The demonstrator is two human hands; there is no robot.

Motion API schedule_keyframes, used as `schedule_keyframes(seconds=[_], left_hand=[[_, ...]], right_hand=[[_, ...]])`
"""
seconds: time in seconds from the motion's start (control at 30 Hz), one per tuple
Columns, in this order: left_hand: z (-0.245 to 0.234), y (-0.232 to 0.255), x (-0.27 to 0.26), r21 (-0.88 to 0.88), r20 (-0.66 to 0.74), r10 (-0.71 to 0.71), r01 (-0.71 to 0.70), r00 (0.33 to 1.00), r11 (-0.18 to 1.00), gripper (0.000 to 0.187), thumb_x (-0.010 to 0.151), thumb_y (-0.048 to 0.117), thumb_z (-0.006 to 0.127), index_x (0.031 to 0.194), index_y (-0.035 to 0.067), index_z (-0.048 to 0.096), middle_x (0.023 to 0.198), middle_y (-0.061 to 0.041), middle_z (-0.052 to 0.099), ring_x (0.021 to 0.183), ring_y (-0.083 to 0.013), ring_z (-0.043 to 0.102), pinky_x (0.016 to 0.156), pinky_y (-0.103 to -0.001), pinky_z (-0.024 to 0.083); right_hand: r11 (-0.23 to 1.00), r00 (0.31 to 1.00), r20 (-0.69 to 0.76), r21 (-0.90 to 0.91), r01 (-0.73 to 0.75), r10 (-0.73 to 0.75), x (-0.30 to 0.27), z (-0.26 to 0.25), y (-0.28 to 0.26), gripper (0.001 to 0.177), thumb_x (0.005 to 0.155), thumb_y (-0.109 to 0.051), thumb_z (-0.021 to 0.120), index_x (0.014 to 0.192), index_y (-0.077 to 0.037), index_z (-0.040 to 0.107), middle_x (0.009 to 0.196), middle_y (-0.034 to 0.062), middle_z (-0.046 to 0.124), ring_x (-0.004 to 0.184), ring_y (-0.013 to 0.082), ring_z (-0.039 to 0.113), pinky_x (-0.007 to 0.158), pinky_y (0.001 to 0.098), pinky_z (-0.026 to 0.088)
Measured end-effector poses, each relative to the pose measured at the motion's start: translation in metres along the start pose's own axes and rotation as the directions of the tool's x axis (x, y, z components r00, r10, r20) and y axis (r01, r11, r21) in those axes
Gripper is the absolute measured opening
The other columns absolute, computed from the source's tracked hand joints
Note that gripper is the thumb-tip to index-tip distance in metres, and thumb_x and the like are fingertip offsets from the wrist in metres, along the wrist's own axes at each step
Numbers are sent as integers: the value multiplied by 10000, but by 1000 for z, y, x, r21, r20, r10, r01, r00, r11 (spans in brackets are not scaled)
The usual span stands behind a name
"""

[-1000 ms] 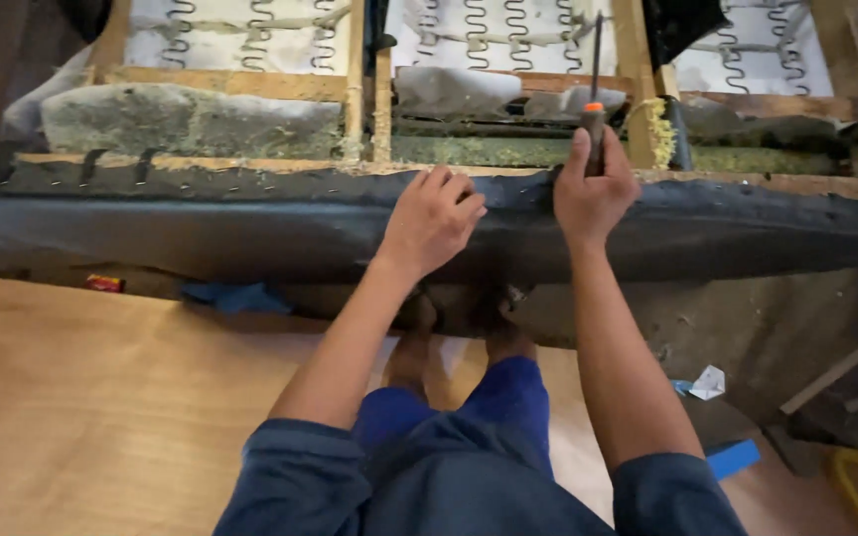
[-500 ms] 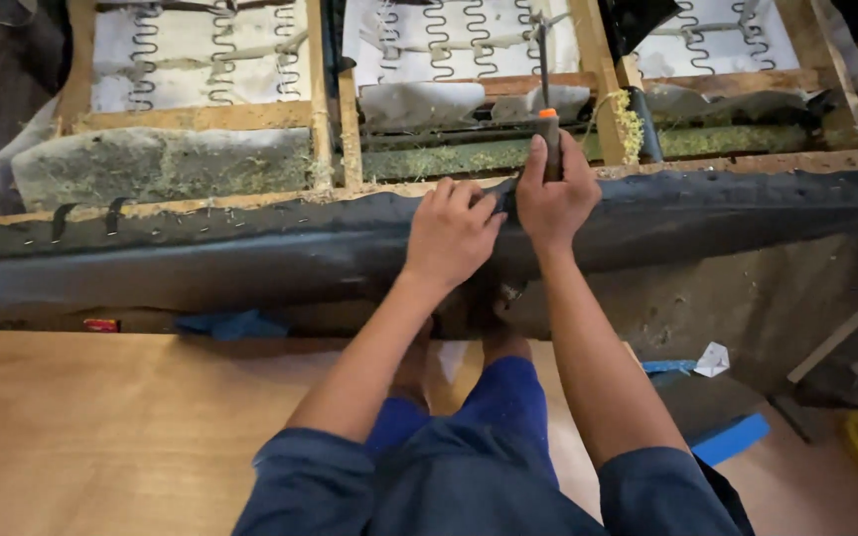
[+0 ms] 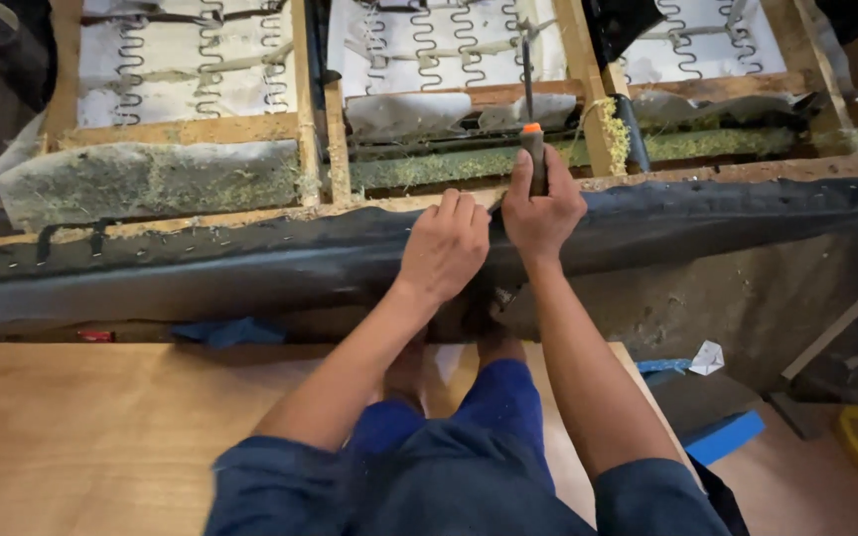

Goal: Removing staples from a furniture frame using a prying tool to strip old upholstery.

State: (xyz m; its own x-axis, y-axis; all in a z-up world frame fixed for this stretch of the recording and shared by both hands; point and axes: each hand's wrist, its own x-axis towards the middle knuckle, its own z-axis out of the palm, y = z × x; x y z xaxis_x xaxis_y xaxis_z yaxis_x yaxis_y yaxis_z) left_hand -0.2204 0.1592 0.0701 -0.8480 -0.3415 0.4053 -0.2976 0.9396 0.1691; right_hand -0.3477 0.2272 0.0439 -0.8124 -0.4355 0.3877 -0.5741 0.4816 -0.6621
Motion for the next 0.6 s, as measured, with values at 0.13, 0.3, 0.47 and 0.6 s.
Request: schedule_keyframes(seconds=[0.13, 0.3, 0.47, 0.6], left_hand=[[-45, 3, 0, -265, -101, 133, -156, 986, 951, 266, 989, 201, 513, 758, 80, 567, 711, -33, 434, 700, -256, 526, 531, -327, 443], [-59, 23, -34, -481, -127, 213, -248, 969, 841, 353, 982, 276, 551, 680, 98, 516, 660, -51, 456, 663, -253, 534, 578, -352, 467], [-12, 9, -32, -368, -20, -56, 45, 998, 929, 160, 925, 164, 570, 801, 83, 629, 731, -73, 544, 703, -281, 585, 584, -382, 478], [51, 28, -7, -327, 18, -305, 293, 952, 898, 110, 831, 188, 577, 826, 98, 640, 767, -96, 585, 788, -316, 625, 710, -433, 484]], right_hand=[[998, 998, -13, 7, -66, 67, -1, -1, 8, 329, 984, -314, 706, 1119, -15, 717, 840, 171, 717, 709, 367, 709, 496, 463, 596], [997, 997, -25, 10, -77, 77, 6, -7, -1, 314, 983, -279, 718, 1095, 14, 722, 857, 203, 727, 749, 391, 715, 554, 481, 596], [996, 1000, -14, -82, -28, 27, 1, -5, 4, 251, 964, -286, 764, 1060, -54, 755, 853, 190, 736, 777, 383, 720, 616, 479, 584], [995, 998, -12, -76, 59, -60, 2, -11, 14, 232, 1010, -226, 726, 1006, 6, 741, 787, 194, 707, 726, 405, 699, 608, 463, 559]])
